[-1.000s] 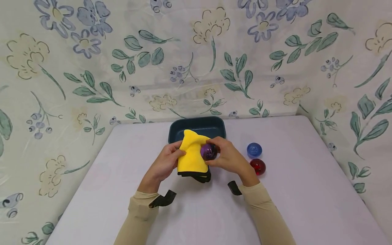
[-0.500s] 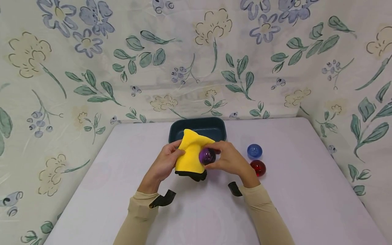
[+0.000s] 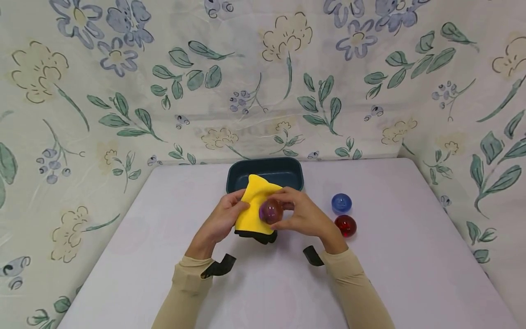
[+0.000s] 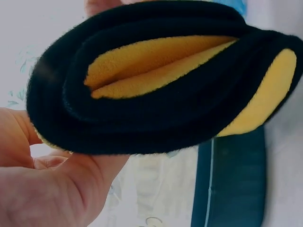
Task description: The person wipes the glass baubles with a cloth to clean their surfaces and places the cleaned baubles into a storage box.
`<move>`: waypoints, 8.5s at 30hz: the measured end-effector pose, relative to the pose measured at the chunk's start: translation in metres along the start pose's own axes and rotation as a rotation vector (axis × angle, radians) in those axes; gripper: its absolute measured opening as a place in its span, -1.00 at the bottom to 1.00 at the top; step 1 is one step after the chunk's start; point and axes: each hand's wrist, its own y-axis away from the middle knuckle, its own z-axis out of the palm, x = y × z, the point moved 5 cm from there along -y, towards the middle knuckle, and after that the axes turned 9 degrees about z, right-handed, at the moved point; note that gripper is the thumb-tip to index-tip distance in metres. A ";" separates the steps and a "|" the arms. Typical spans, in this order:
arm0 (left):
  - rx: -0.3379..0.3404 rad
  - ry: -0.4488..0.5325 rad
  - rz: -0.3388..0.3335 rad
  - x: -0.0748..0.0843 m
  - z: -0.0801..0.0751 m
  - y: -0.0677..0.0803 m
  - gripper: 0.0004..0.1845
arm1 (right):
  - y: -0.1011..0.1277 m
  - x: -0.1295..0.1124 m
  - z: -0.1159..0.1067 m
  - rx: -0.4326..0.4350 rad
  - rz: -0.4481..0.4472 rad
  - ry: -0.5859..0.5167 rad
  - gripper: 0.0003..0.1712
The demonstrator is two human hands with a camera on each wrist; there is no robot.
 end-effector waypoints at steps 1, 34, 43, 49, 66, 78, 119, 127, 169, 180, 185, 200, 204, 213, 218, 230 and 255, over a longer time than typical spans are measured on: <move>-0.012 -0.004 -0.001 -0.001 0.001 0.000 -0.50 | 0.000 0.000 0.000 0.001 -0.003 -0.012 -0.27; -0.017 -0.050 -0.050 0.007 0.001 0.004 -0.50 | -0.003 0.002 -0.008 0.200 0.011 0.084 -0.24; -0.005 -0.017 -0.036 0.008 0.000 0.006 -0.46 | -0.004 0.008 -0.005 0.187 0.063 0.081 -0.25; 0.036 0.001 -0.043 0.009 0.000 0.006 -0.46 | -0.004 0.010 -0.006 0.170 0.037 0.139 -0.27; 0.054 -0.045 -0.060 0.009 -0.007 0.010 -0.45 | 0.000 0.011 0.001 0.027 0.055 0.080 -0.25; 0.027 -0.053 -0.044 0.007 -0.007 0.009 -0.45 | 0.004 -0.001 0.006 -0.019 0.070 0.049 -0.26; -0.055 -0.048 -0.021 0.005 -0.008 0.009 -0.44 | 0.004 -0.007 -0.006 0.208 0.035 -0.069 -0.23; -0.022 -0.064 -0.028 0.007 -0.007 0.009 -0.42 | 0.004 -0.002 -0.009 0.190 0.024 -0.052 -0.22; -0.097 0.049 -0.061 -0.002 -0.004 0.006 -0.50 | 0.007 -0.009 -0.007 0.104 -0.073 -0.104 -0.25; -0.106 0.058 -0.066 -0.005 -0.004 0.006 -0.50 | 0.009 -0.009 -0.007 0.014 -0.031 -0.166 -0.18; -0.116 0.061 -0.067 -0.007 -0.003 0.005 -0.51 | 0.010 -0.009 -0.008 0.001 -0.049 -0.177 -0.22; -0.145 0.039 -0.099 -0.013 -0.006 -0.002 -0.52 | 0.002 -0.009 -0.010 0.095 -0.058 -0.265 -0.27; -0.195 0.045 -0.119 -0.020 -0.003 -0.006 -0.51 | 0.000 -0.012 -0.014 0.149 -0.040 -0.304 -0.27; -0.237 0.066 -0.172 -0.040 -0.005 -0.005 -0.50 | -0.020 -0.018 -0.017 0.154 -0.022 -0.376 -0.32; -0.229 0.038 -0.216 -0.049 -0.010 -0.008 -0.52 | -0.038 -0.024 -0.021 0.170 -0.002 -0.398 -0.32; -0.230 -0.150 -0.295 -0.072 -0.019 -0.008 -0.57 | -0.081 -0.021 -0.011 0.183 0.050 -0.460 -0.33; -0.349 -0.379 -0.376 -0.098 -0.025 -0.001 -0.86 | -0.145 0.013 0.020 0.217 0.131 -0.458 -0.38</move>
